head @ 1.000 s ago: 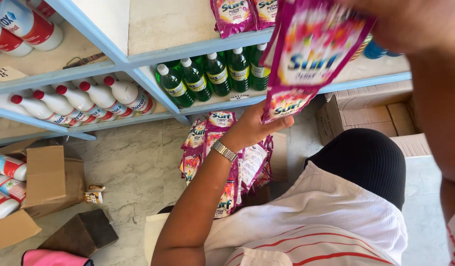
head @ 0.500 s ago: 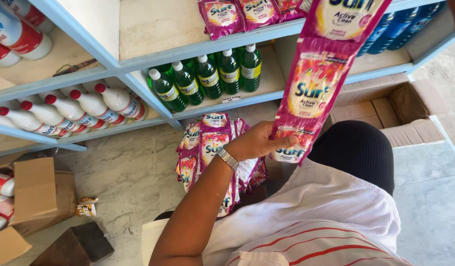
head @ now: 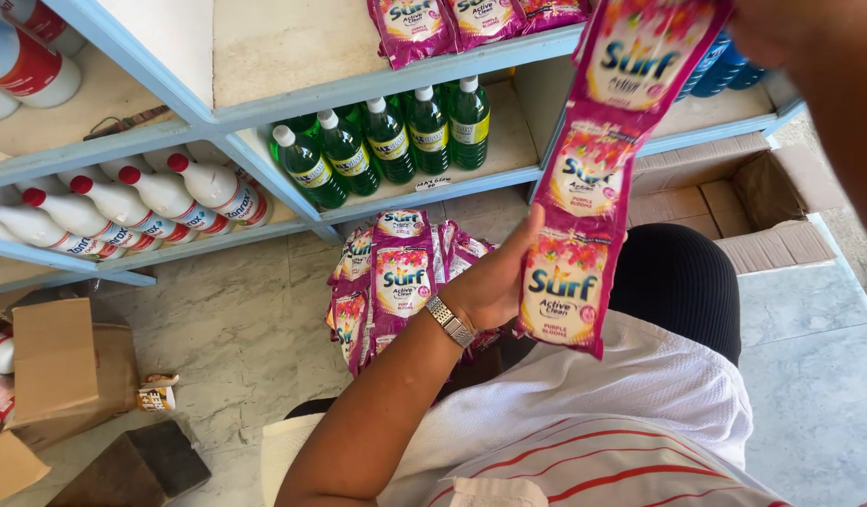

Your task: Organizing and stocking detergent sachets on grocery store shelves.

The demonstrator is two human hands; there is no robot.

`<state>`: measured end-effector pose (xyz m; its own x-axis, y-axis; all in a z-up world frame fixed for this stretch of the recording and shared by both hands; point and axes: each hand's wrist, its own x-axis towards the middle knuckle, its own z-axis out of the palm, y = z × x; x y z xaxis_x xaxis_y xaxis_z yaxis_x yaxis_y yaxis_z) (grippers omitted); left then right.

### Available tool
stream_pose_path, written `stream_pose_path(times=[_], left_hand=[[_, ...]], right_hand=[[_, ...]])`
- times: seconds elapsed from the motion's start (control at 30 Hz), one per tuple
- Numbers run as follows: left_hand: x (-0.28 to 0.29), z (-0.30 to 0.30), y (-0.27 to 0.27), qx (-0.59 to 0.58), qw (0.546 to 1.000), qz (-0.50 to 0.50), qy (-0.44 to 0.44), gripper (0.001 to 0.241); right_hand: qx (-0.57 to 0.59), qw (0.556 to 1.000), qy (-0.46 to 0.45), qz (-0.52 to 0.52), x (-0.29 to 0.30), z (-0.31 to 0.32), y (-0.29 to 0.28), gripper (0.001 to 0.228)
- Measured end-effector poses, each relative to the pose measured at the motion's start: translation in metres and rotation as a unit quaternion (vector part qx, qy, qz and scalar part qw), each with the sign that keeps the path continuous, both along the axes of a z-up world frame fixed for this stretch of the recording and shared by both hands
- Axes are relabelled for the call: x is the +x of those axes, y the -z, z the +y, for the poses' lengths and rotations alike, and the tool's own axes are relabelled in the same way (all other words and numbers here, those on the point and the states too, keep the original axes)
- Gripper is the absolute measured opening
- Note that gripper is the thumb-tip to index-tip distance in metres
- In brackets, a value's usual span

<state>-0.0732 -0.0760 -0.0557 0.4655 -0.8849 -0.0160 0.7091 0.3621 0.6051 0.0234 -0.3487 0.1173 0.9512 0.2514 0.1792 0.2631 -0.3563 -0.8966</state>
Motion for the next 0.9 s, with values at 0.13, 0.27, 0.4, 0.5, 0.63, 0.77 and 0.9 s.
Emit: stream_pose_path(times=[0.13, 0.27, 0.4, 0.5, 0.63, 0.77, 0.9], left_hand=[[0.008, 0.0, -0.003, -0.076, 0.993, 0.084, -0.037, 0.091], [0.019, 0.008, -0.001, -0.118, 0.981, 0.142, -0.051, 0.098], [0.036, 0.022, 0.021, -0.142, 0.967, 0.184, -0.104, 0.096], [0.042, 0.036, 0.02, -0.142, 0.962, 0.188, -0.136, 0.09], [0.045, 0.05, -0.01, -0.064, 0.965, 0.177, -0.185, 0.086], [0.064, 0.06, 0.019, -0.059, 0.966, 0.172, -0.182, 0.087], [0.063, 0.059, 0.019, -0.057, 0.966, 0.168, -0.188, 0.091]], right_hand=[[-0.009, 1.0, 0.006, 0.006, -0.002, 0.032, 0.031, 0.033], [-0.014, 1.0, 0.01, 0.013, -0.013, 0.057, 0.067, 0.034], [-0.055, 0.99, -0.118, 0.05, -0.022, 0.084, 0.098, 0.04], [-0.052, 0.975, -0.212, 0.031, -0.03, 0.107, 0.085, 0.044], [-0.161, 0.955, -0.246, 0.044, -0.035, 0.131, 0.058, 0.059], [-0.108, 0.925, -0.364, -0.02, -0.032, 0.14, 0.05, 0.073], [-0.094, 0.894, -0.416, -0.135, -0.022, 0.136, 0.068, 0.064]])
